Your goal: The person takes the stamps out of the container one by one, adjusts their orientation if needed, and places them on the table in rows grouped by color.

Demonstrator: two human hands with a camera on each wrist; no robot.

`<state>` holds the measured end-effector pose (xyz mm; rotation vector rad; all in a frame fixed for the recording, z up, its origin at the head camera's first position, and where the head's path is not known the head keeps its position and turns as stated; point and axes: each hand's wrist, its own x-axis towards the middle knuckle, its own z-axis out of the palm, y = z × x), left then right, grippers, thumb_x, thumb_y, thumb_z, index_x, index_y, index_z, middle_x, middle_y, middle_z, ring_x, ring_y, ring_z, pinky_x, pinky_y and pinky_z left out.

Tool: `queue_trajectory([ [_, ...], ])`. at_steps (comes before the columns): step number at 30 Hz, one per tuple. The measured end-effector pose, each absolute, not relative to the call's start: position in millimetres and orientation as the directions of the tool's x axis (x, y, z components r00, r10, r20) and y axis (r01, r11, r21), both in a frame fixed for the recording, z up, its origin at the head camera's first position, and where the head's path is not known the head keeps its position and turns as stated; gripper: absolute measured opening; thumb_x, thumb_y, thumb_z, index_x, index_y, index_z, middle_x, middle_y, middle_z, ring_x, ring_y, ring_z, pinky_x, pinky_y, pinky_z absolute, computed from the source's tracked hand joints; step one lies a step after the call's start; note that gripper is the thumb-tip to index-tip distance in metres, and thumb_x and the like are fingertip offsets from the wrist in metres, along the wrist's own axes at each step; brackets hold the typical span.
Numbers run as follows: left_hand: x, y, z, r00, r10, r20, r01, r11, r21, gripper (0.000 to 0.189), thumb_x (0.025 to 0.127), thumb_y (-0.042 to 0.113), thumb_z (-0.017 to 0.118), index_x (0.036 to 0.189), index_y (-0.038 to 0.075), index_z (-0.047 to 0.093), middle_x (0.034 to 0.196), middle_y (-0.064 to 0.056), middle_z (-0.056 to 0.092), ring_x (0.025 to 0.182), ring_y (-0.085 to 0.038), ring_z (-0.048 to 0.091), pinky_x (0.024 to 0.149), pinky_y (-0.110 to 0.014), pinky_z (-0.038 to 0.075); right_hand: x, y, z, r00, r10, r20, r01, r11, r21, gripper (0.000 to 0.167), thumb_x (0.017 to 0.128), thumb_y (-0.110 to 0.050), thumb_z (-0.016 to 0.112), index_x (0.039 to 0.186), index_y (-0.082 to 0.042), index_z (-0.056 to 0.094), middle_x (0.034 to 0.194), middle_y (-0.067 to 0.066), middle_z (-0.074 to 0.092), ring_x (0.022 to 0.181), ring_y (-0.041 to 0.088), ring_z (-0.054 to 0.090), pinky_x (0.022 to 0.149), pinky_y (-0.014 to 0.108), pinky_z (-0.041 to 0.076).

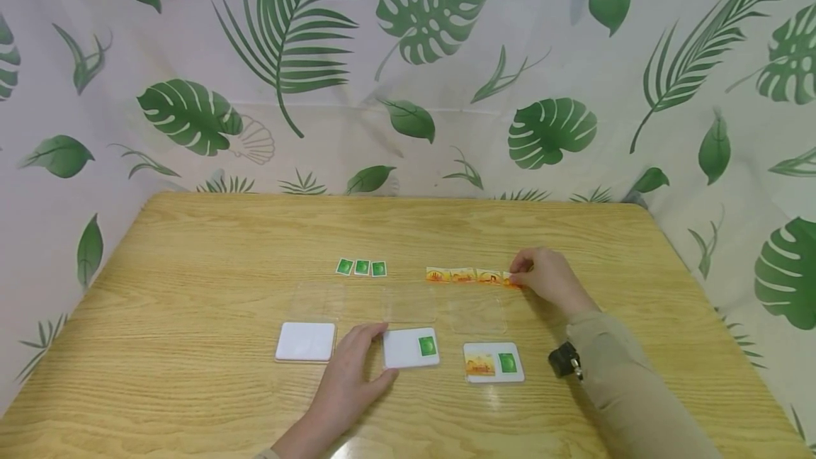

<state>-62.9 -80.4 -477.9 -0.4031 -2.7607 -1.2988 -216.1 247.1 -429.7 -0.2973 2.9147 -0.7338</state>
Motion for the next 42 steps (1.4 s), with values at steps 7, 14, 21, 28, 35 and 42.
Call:
queue_trajectory([
  [7, -63, -80, -479, -0.962, 0.204, 0.182, 0.271, 0.61, 0.745, 0.061, 0.078, 0.016, 0.079, 0.131, 0.007, 0.049, 0.125, -0.002, 0.055, 0.117, -0.021, 0.051, 0.1, -0.042, 0.043, -216, 246, -429, -0.971, -0.227, -0.08, -0.164, 0.865, -0.475, 0.006, 0.086, -0.01, 0.071, 0.086, -0.004, 0.068, 0.08, 0.005, 0.063, 0.076, 0.021, 0.054, 0.07, 0.038, 0.046],
  [14, -63, -81, -478, -0.962, 0.206, 0.179, 0.269, 0.609, 0.746, 0.061, 0.079, 0.016, 0.078, 0.132, 0.007, 0.049, 0.126, -0.003, 0.054, 0.118, -0.021, 0.05, 0.101, -0.042, 0.042, -216, 247, -430, -0.968, -0.242, -0.06, -0.186, 0.863, -0.47, 0.004, 0.087, -0.007, 0.069, 0.086, -0.004, 0.07, 0.082, 0.006, 0.065, 0.078, 0.023, 0.057, 0.073, 0.042, 0.049],
  [21, -63, -81, -478, -0.962, 0.207, 0.18, 0.27, 0.607, 0.747, 0.062, 0.079, 0.016, 0.078, 0.132, 0.007, 0.049, 0.126, -0.002, 0.054, 0.118, -0.021, 0.05, 0.101, -0.042, 0.042, -215, 248, -429, -0.966, -0.256, -0.048, -0.206, 0.862, -0.463, 0.004, 0.087, -0.006, 0.068, 0.086, -0.003, 0.071, 0.084, 0.007, 0.067, 0.08, 0.023, 0.059, 0.075, 0.044, 0.051],
  [28, -63, -80, -478, -0.961, 0.203, 0.187, 0.274, 0.609, 0.744, 0.062, 0.078, 0.016, 0.079, 0.132, 0.006, 0.049, 0.125, -0.004, 0.055, 0.117, -0.022, 0.051, 0.101, -0.043, 0.042, -215, 248, -427, -0.967, -0.247, -0.065, -0.189, 0.863, -0.469, 0.006, 0.09, -0.006, 0.065, 0.09, -0.002, 0.071, 0.091, 0.011, 0.067, 0.087, 0.027, 0.06, 0.08, 0.046, 0.05],
  [35, -63, -80, -479, -0.962, 0.2, 0.188, 0.273, 0.611, 0.743, 0.062, 0.078, 0.017, 0.079, 0.131, 0.006, 0.05, 0.125, -0.005, 0.055, 0.117, -0.022, 0.051, 0.101, -0.043, 0.042, -210, 239, -419, -0.967, -0.249, -0.057, -0.195, 0.862, -0.468, 0.009, 0.09, -0.01, 0.065, 0.094, -0.004, 0.071, 0.094, 0.01, 0.068, 0.088, 0.026, 0.059, 0.082, 0.046, 0.05],
  [42, -63, -81, -479, -0.961, 0.203, 0.188, 0.274, 0.615, 0.74, 0.062, 0.078, 0.017, 0.079, 0.132, 0.006, 0.049, 0.126, -0.005, 0.055, 0.117, -0.022, 0.05, 0.101, -0.042, 0.042, -192, 207, -411, -0.931, -0.358, -0.072, -0.264, 0.796, -0.544, 0.015, 0.089, -0.016, 0.069, 0.099, -0.006, 0.071, 0.091, 0.002, 0.067, 0.084, 0.018, 0.059, 0.075, 0.038, 0.051],
])
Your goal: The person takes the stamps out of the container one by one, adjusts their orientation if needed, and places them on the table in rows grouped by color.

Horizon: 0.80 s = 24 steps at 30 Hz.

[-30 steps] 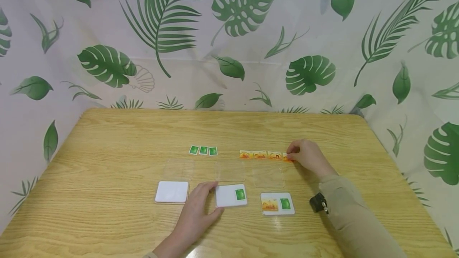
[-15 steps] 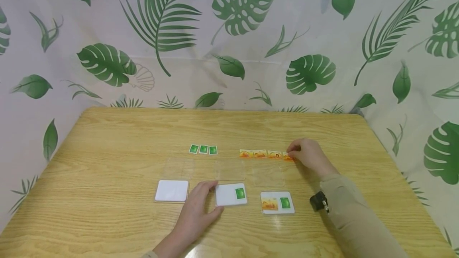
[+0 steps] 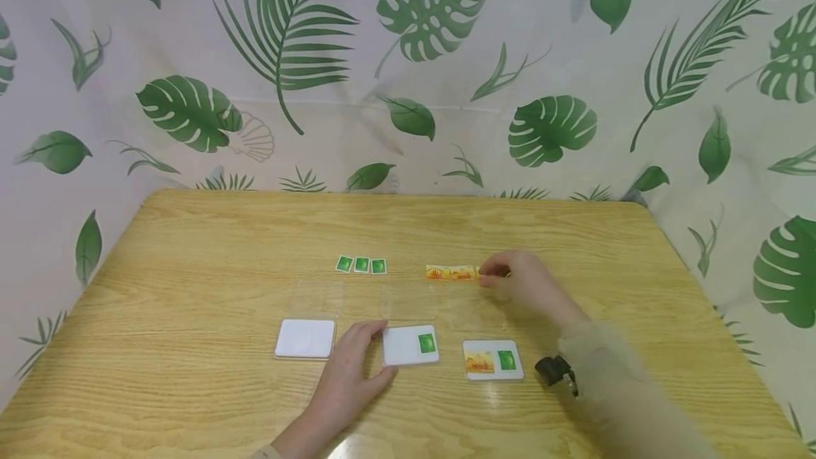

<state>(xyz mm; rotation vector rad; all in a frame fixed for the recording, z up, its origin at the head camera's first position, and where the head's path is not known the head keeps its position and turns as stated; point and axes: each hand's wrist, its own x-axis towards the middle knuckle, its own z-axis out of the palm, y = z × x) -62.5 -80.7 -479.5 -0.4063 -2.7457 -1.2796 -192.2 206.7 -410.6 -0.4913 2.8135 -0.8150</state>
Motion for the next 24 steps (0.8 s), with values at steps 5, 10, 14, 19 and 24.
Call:
queue_trajectory([
  [5, -63, -80, -480, -0.961, 0.203, 0.186, 0.273, 0.618, 0.737, 0.063, 0.078, 0.018, 0.079, 0.132, 0.006, 0.049, 0.126, -0.005, 0.055, 0.117, -0.021, 0.05, 0.101, -0.042, 0.042, -172, 178, -408, -0.881, -0.462, -0.102, -0.311, 0.728, -0.612, 0.016, 0.086, -0.019, 0.071, 0.099, -0.009, 0.072, 0.089, -0.005, 0.065, 0.082, 0.012, 0.057, 0.075, 0.031, 0.051],
  [10, -63, -81, -480, -0.962, 0.198, 0.188, 0.272, 0.629, 0.729, 0.063, 0.077, 0.018, 0.079, 0.131, 0.005, 0.049, 0.126, -0.006, 0.055, 0.117, -0.022, 0.051, 0.101, -0.043, 0.042, -156, 155, -411, -0.815, -0.573, -0.081, -0.4, 0.659, -0.638, 0.015, 0.083, -0.016, 0.075, 0.096, -0.009, 0.072, 0.085, -0.007, 0.064, 0.078, 0.008, 0.056, 0.07, 0.025, 0.051],
  [14, -63, -81, -479, -0.963, 0.199, 0.182, 0.268, 0.626, 0.732, 0.062, 0.078, 0.017, 0.078, 0.131, 0.005, 0.049, 0.126, -0.006, 0.055, 0.117, -0.023, 0.051, 0.101, -0.043, 0.042, -147, 143, -416, -0.791, -0.607, -0.081, -0.438, 0.654, -0.616, 0.014, 0.081, -0.016, 0.076, 0.093, -0.011, 0.072, 0.083, -0.009, 0.061, 0.076, 0.007, 0.054, 0.067, 0.023, 0.049],
  [19, -63, -82, -480, -0.963, 0.202, 0.177, 0.266, 0.623, 0.736, 0.062, 0.079, 0.017, 0.078, 0.132, 0.005, 0.049, 0.126, -0.006, 0.054, 0.118, -0.023, 0.05, 0.101, -0.043, 0.042, -139, 133, -420, -0.78, -0.62, -0.082, -0.474, 0.672, -0.569, 0.007, 0.084, -0.014, 0.074, 0.09, -0.012, 0.072, 0.084, -0.009, 0.061, 0.077, 0.007, 0.055, 0.066, 0.023, 0.049],
  [24, -63, -82, -480, -0.963, 0.202, 0.18, 0.268, 0.623, 0.735, 0.062, 0.078, 0.017, 0.078, 0.131, 0.005, 0.049, 0.126, -0.006, 0.055, 0.117, -0.022, 0.05, 0.101, -0.043, 0.042, -137, 130, -423, -0.775, -0.627, -0.073, -0.499, 0.679, -0.538, 0.007, 0.083, -0.012, 0.073, 0.09, -0.011, 0.073, 0.086, -0.007, 0.062, 0.079, 0.009, 0.057, 0.069, 0.025, 0.05],
])
